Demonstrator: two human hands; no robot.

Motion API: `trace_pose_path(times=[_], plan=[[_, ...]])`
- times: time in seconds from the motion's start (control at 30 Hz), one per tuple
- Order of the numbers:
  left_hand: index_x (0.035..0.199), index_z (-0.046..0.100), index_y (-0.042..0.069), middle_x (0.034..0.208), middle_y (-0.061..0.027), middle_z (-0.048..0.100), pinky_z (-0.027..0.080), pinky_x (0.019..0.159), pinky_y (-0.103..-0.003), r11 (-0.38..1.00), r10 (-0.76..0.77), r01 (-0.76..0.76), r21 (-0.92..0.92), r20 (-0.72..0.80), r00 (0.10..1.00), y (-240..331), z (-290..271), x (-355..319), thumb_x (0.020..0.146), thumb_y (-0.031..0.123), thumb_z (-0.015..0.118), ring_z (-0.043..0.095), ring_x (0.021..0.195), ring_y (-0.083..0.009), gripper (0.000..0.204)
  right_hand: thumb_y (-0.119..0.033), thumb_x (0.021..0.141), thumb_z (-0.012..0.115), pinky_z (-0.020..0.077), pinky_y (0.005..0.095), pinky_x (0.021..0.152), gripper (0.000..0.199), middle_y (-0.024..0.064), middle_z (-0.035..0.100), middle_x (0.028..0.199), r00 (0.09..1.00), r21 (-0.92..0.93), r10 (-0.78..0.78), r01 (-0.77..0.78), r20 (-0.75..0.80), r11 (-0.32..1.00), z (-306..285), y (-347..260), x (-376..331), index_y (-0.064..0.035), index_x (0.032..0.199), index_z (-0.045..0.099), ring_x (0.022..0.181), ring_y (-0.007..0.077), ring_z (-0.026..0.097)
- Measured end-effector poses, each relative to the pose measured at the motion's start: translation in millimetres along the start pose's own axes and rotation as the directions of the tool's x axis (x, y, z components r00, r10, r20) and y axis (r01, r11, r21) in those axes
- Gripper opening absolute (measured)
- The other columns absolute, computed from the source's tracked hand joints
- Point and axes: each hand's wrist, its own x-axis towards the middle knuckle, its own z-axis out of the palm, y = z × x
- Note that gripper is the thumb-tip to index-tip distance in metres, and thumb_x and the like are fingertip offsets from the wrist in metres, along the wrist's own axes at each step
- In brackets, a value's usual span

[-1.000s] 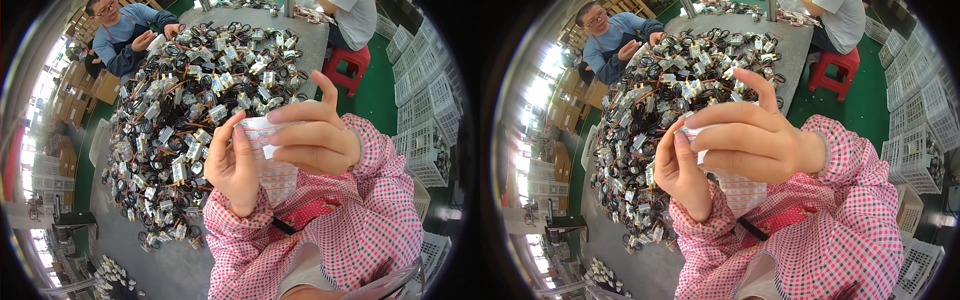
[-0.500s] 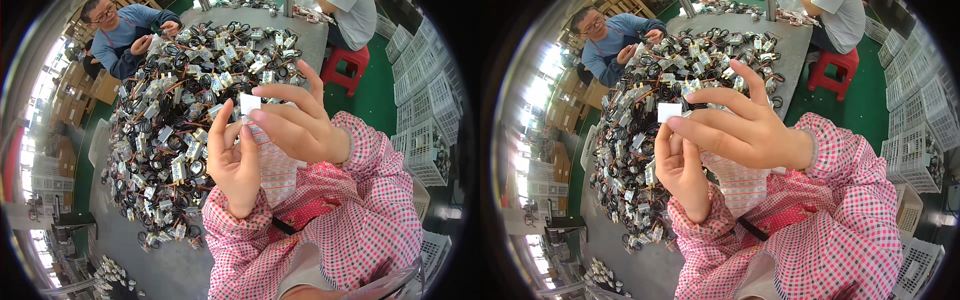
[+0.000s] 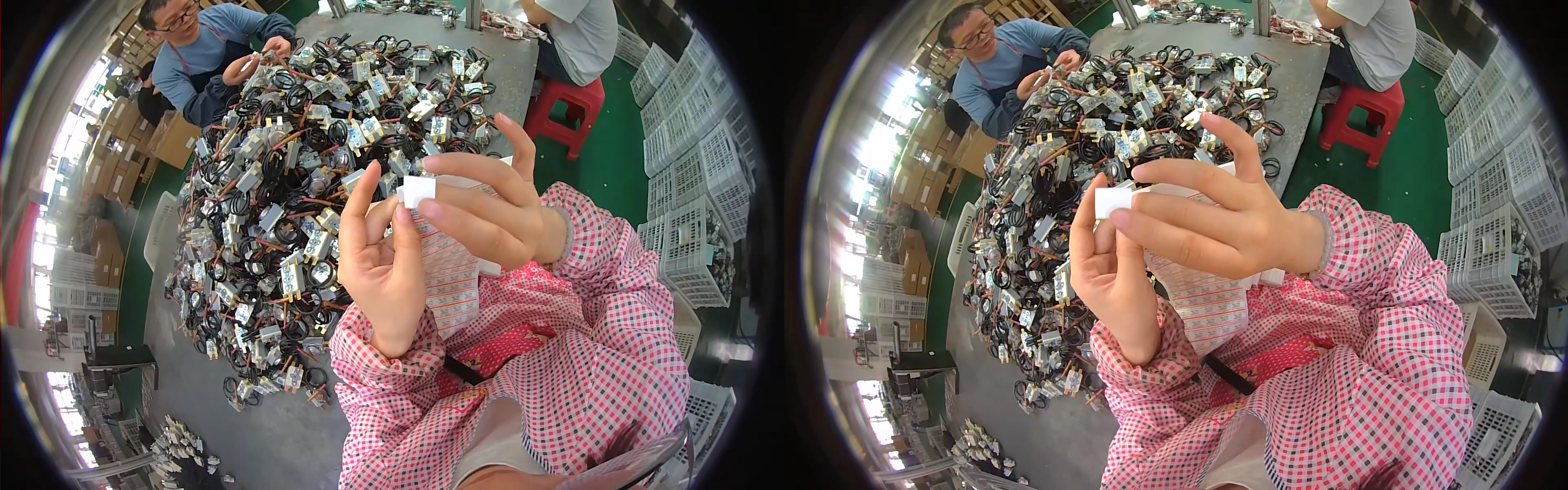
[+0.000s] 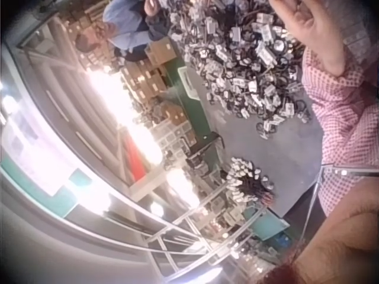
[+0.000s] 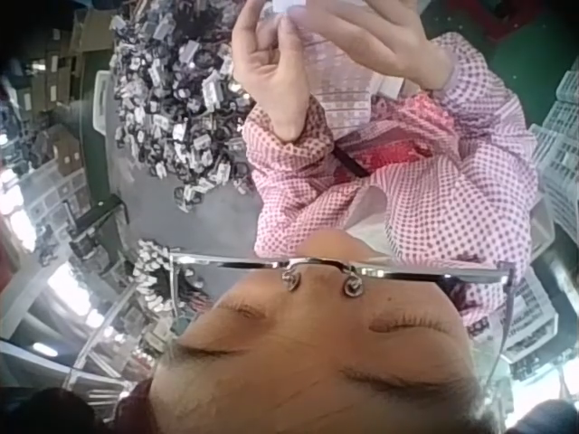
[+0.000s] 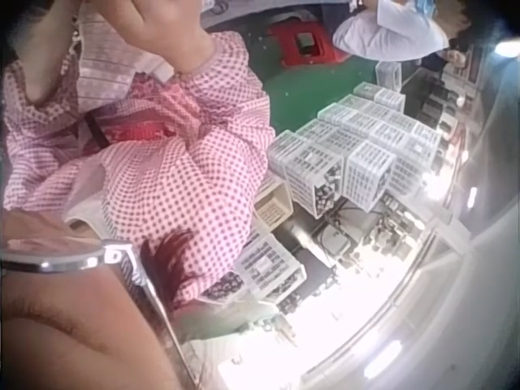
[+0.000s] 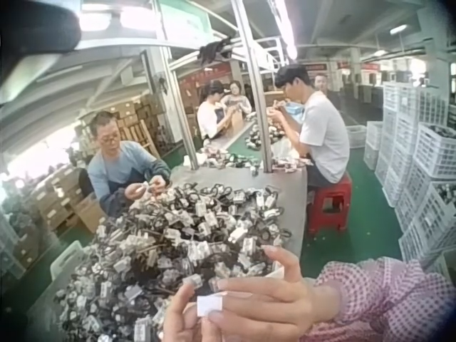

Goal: Applying sticker labels to small electric motors on an assembly line.

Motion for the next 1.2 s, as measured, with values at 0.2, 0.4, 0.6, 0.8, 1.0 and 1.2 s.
trace_pose_path(times=[0.2,0.4,0.6,0.8,1.0,1.2], plan=[[0.13,0.038,-0.003,0.096,-0.0093,0.063,0.043,0.07,-0.016,0.998,0.024,-0.025,0.063,0.017,1.0,-4,-1,-2,0.088,-0.004,0.05,0.057,0.083,-0.006,0.043,0.0,0.07,0.066,0.0245,0.0509,0.1,0.042,0.0006,0.061,0.078,0.928,0.168,0.334,-0.36,0.166,0.918,-3,-4,24,-0.0047,0.111,0.054,0.1,0.0216,0.054],[0.126,0.042,-0.004,0.092,-0.0055,0.062,0.042,0.07,-0.018,0.996,-0.071,0.069,-0.065,-0.032,0.997,-17,-8,17,0.089,0.0,0.05,0.055,0.08,-0.0048,0.038,0.002,0.071,0.065,0.0271,0.0478,0.097,0.05,0.0011,0.059,0.079,0.946,0.127,0.222,-0.257,0.236,0.958,3,0,4,-0.004,0.118,0.048,0.097,0.022,0.052],[0.117,0.05,-0.003,0.099,-0.0145,0.058,0.044,0.08,-0.035,0.412,0.639,-0.192,0.891,-0.132,0.758,-37,-76,67,0.079,-0.007,0.049,0.054,0.092,-0.027,0.038,0.0,0.078,0.062,0.0305,0.0369,0.096,0.057,0.0036,0.054,0.086,0.78,0.535,0.528,-0.62,0.337,0.574,-10,-5,-7,-0.0018,0.128,0.034,0.093,0.0163,0.048],[0.114,0.051,0.003,0.115,-0.0088,0.049,0.033,0.092,-0.044,-0.106,0.492,-0.025,0.994,0.074,0.867,-43,-122,101,0.074,0.004,0.056,0.041,0.109,-0.0285,0.04,-0.004,0.084,0.06,0.0342,0.0327,0.094,0.054,0.0027,0.052,0.088,0.596,0.747,0.68,-0.656,0.427,0.106,-4,-8,-20,-0.0003,0.13,0.031,0.094,0.0139,0.049],[0.107,0.054,0.007,0.108,-0.0061,0.052,0.034,0.088,-0.041,-0.133,0.353,-0.114,0.985,0.155,0.923,-25,-124,102,0.073,0.015,0.067,0.043,0.104,-0.0261,0.037,0.003,0.084,0.055,0.0424,0.0286,0.089,0.051,0.0044,0.054,0.09,0.416,0.767,0.799,-0.636,0.433,-0.085,-36,-10,-35,-0.0002,0.13,0.032,0.094,0.0127,0.052],[0.101,0.058,0.003,0.098,-0.0095,0.059,0.04,0.084,-0.034,0.376,0.527,-0.235,0.896,0.001,0.85,13,-175,110,0.08,0.023,0.066,0.051,0.094,-0.0261,0.03,0.002,0.086,0.052,0.0381,0.0279,0.088,0.049,0.0045,0.054,0.092,0.393,0.766,0.858,-0.643,0.332,-0.002,-82,7,-67,0.0036,0.13,0.031,0.093,0.0147,0.051]])
